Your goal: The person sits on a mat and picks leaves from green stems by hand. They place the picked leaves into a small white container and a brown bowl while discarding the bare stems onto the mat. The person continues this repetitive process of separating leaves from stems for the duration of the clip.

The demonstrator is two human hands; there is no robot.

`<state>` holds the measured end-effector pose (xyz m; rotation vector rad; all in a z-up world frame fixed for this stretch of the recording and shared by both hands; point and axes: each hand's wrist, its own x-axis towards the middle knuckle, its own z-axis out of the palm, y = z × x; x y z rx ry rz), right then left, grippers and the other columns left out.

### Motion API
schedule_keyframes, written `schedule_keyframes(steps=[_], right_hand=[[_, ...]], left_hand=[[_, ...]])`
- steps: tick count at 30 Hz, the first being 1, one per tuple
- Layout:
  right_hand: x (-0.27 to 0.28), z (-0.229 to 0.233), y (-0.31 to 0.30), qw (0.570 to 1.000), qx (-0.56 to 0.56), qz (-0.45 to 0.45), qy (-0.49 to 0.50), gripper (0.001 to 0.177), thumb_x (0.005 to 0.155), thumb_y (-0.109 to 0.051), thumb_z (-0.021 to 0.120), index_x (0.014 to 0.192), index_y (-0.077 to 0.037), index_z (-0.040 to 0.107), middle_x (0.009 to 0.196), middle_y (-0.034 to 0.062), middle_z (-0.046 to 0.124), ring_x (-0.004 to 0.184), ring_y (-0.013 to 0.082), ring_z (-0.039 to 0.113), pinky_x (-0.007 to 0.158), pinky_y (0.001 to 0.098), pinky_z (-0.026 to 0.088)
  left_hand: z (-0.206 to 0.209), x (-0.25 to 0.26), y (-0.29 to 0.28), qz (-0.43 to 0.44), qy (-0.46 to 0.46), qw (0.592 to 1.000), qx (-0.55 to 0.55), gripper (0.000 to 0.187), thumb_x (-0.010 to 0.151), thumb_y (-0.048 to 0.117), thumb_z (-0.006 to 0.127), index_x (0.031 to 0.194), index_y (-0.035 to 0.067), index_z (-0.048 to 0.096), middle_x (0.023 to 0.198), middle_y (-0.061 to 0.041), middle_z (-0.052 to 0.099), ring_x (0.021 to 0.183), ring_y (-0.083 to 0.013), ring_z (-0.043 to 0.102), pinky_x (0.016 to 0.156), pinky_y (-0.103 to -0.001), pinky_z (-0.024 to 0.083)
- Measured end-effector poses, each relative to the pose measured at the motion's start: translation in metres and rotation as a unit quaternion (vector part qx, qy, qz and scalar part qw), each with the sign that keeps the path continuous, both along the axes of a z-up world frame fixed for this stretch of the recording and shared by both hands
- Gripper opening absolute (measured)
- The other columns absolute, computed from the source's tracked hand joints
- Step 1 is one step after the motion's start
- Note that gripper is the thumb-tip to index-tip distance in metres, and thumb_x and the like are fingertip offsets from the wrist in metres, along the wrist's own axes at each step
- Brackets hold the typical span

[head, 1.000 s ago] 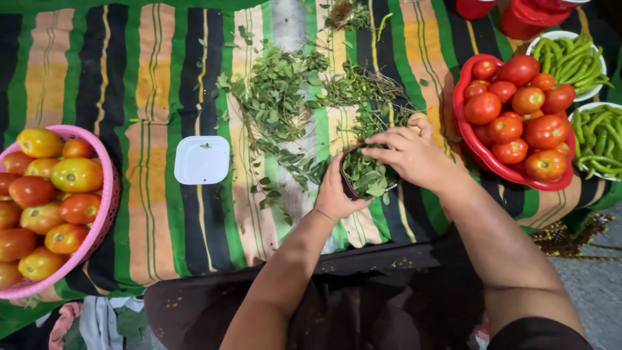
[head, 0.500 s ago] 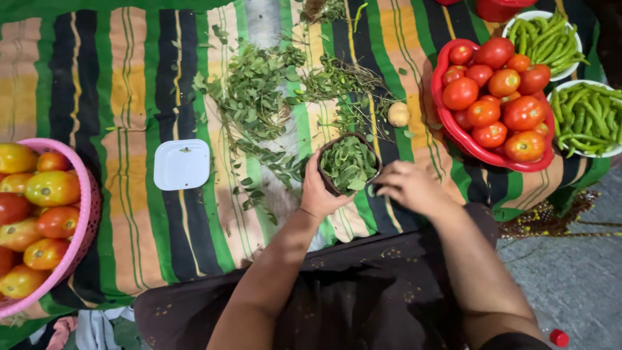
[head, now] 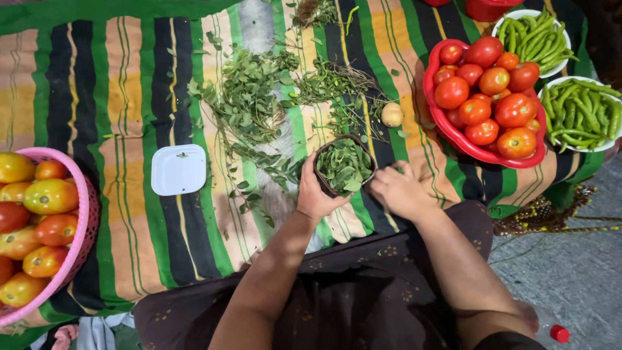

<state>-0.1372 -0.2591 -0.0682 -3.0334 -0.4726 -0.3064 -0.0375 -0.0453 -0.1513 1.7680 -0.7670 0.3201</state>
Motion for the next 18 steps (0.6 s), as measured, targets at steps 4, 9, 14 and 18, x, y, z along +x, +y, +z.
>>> schedule_keyframes(steps=[4,9,14,18], right_hand=[[0.004,0.023,-0.006,0.966,0.149,-0.025,-0.21,0.019,0.082,-0.009,0.076,0.1,-0.01,0.069,0.099,0.0037,0.066,0.094,0.0247,0.063,0.094,0.0472,0.042],[0.014,0.042,0.016,0.93,0.239,0.061,-0.271,0.032,0.079,0.002,0.071,0.11,-0.007,0.073,0.103,0.0092,0.068,0.097,0.0281,0.062,0.09,0.0435,0.049],[0.022,0.025,0.011,0.933,0.24,-0.071,-0.258,0.039,0.085,0.009,0.061,0.121,-0.003,0.069,0.121,0.0134,0.07,0.113,0.0313,0.065,0.1,0.0432,0.052],[0.022,-0.012,-0.062,0.946,0.128,-0.233,-0.188,0.049,0.09,0.005,0.052,0.138,0.002,0.058,0.133,0.0228,0.065,0.122,0.039,0.062,0.106,0.0448,0.051]], left_hand=[[0.001,0.003,0.0,-0.001,-0.002,1.0,-0.001,0.13,0.058,0.035,0.101,0.155,-0.001,0.022,0.142,-0.026,0.05,0.131,-0.0419,0.056,0.113,-0.047,0.047],[0.001,0.002,0.0,0.0,-0.008,1.0,0.008,0.13,0.056,0.034,0.1,0.154,-0.001,0.022,0.142,-0.028,0.049,0.131,-0.0432,0.055,0.112,-0.047,0.046],[0.003,0.002,0.002,-0.007,0.016,1.0,0.011,0.13,0.057,0.035,0.1,0.154,-0.001,0.022,0.142,-0.026,0.05,0.13,-0.0417,0.056,0.112,-0.047,0.047],[0.005,0.0,0.002,-0.013,0.047,0.999,0.011,0.127,0.058,0.034,0.099,0.154,-0.001,0.025,0.141,-0.025,0.052,0.13,-0.0402,0.058,0.112,-0.045,0.049]])
